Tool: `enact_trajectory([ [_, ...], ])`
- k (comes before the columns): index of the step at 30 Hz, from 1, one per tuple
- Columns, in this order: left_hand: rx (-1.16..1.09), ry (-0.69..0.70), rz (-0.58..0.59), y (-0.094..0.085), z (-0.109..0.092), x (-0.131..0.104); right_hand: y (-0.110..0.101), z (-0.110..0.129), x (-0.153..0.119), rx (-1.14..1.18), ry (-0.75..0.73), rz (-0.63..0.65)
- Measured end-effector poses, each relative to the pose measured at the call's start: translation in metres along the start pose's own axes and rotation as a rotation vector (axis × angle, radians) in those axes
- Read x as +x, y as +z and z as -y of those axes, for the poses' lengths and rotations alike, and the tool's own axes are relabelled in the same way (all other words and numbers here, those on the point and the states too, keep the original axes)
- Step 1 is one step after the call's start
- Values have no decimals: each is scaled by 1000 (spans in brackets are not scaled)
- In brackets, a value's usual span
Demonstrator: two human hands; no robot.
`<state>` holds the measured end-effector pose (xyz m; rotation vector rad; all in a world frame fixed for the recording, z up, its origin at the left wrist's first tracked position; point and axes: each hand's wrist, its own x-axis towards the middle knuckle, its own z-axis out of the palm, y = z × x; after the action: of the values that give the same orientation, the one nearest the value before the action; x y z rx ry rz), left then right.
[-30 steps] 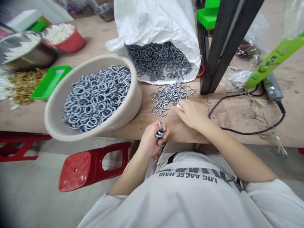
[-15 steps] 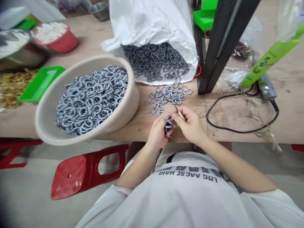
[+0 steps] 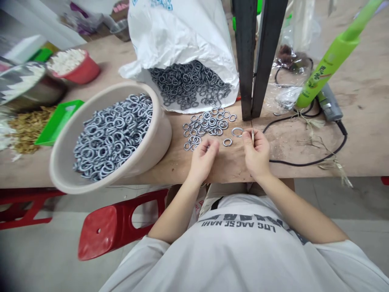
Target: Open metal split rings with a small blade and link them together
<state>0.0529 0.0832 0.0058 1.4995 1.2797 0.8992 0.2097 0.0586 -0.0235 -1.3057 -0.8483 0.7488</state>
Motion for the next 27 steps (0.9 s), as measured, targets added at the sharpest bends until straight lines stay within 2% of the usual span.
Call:
enact_trajectory([
  [3, 664, 176, 18, 6, -5, 11, -4, -2, 3, 17, 15, -27],
  [5, 959, 226, 78, 15, -6, 16, -6, -2, 2, 31, 23, -28],
  [7, 1104, 245, 152, 23, -4, 18, -7, -3, 0, 41, 26, -31],
  [9, 1148, 254, 194, 26, -3, 17, -9, -3, -1, 68, 31, -29],
  [11, 1117, 258, 176, 19, -8, 14, -12, -4, -1, 97, 40, -27],
  [13, 1030, 278, 43, -5, -22, 13, -14, -6, -1, 107, 50, -30],
  [15, 937, 323, -236, -44, -43, 13, -15, -7, -1, 111, 55, -32],
  [17, 960, 326, -536, -89, -65, 17, -15, -8, -2, 130, 53, -37],
  [19, 1101, 223, -586, -131, -78, 22, -14, -8, -3, 140, 54, -45],
  [22, 1272, -8, -483, -170, -79, 30, -12, -8, -7, 120, 67, -27],
  [24, 1310, -34, -517, -182, -73, 35, -10, -6, -10, 119, 80, -1],
  [27, 1241, 93, -660, -179, -68, 34, -7, -1, -13, 153, 99, 28],
])
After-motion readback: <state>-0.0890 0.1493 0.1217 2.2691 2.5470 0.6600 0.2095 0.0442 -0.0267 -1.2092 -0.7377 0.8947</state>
